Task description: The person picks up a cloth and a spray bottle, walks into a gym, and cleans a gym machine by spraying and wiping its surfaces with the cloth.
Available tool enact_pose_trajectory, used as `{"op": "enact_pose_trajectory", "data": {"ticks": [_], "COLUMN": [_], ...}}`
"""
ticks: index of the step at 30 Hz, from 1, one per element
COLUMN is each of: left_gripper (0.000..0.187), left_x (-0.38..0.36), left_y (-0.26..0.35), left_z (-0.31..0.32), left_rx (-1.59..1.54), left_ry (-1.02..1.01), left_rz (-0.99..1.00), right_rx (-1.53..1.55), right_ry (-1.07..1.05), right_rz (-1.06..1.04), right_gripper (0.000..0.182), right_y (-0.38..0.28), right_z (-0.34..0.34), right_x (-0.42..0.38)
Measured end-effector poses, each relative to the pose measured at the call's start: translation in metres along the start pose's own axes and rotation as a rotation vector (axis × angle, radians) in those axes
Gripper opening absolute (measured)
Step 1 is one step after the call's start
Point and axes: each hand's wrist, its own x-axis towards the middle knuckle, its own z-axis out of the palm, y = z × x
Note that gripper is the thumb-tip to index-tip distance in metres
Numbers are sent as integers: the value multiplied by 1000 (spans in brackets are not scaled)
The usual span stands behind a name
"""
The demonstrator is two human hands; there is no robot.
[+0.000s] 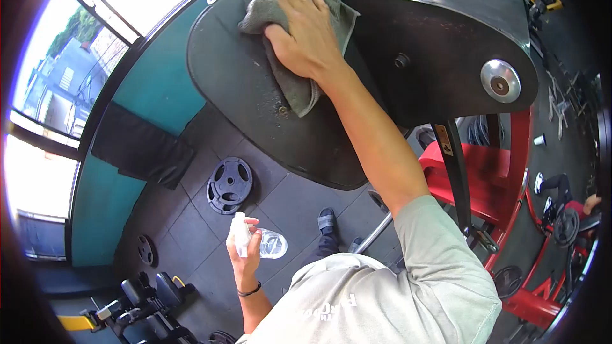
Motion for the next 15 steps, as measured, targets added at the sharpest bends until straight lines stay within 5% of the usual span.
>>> {"op": "enact_pose_trajectory", "data": {"ticks": [8,15], "left_gripper": [25,22], "left_x": [-10,3], "left_y": [-18,-32], "left_z": [-20,-24], "left_rx": [16,62], "left_ry": [130,139], "left_rz": [4,23], "right_rx": [25,90], "right_ry": [-294,-293], "right_rz": [48,-58], "right_gripper": [86,85], "right_y": [-33,-104], "right_z": [-33,-5], "right_x": [-105,-65]}}
